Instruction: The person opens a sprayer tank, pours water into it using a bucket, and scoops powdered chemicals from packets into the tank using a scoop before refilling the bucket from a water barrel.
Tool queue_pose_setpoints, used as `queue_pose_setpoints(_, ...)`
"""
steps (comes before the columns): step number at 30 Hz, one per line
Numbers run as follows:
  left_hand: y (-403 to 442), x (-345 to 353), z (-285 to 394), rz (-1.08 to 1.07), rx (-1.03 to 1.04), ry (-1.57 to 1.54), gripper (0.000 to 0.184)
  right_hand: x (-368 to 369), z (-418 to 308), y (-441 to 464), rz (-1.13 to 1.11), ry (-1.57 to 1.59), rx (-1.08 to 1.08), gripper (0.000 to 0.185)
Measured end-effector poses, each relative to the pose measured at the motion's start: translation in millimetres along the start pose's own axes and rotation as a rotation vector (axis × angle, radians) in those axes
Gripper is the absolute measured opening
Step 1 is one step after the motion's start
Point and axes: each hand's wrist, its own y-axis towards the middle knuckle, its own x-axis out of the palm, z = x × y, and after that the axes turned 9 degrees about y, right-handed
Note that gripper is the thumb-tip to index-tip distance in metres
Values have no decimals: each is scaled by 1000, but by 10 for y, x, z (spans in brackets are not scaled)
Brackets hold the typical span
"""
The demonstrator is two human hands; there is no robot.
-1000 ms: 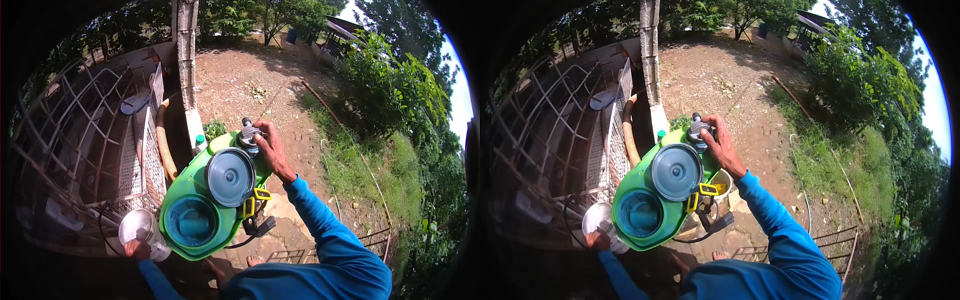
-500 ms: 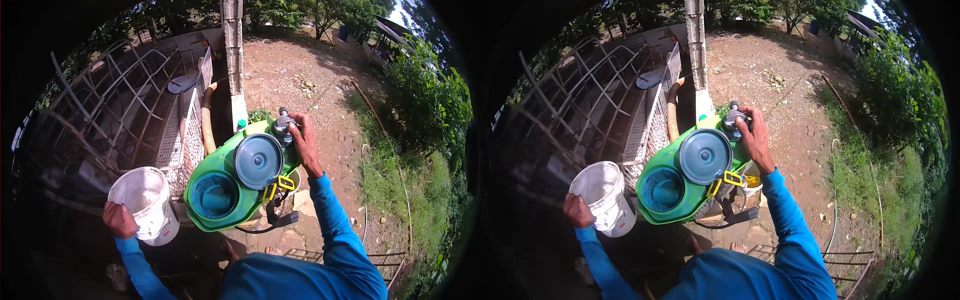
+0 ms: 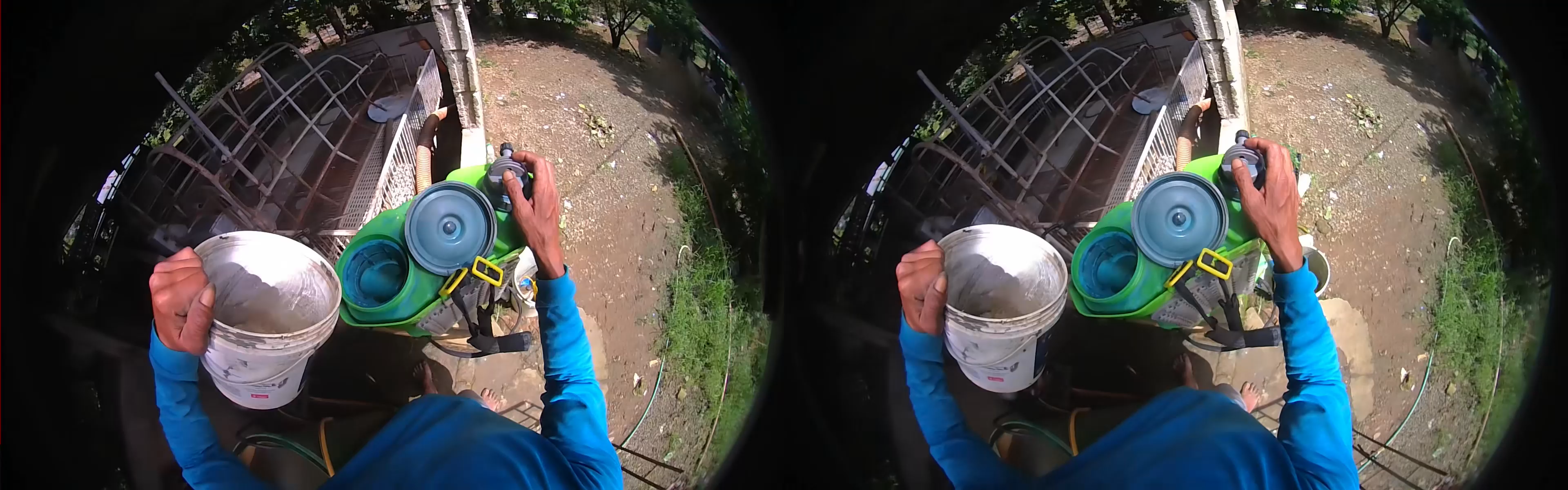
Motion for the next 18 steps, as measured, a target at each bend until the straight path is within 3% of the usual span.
queue_pose_setpoints(8, 313, 137, 154, -279, 93, -5, 21, -14, -75, -13, 25, 4, -17, 35)
queue_pose_setpoints(18, 516, 182, 163, -395, 95, 45, 18, 4, -17, -17, 36, 2, -12, 35)
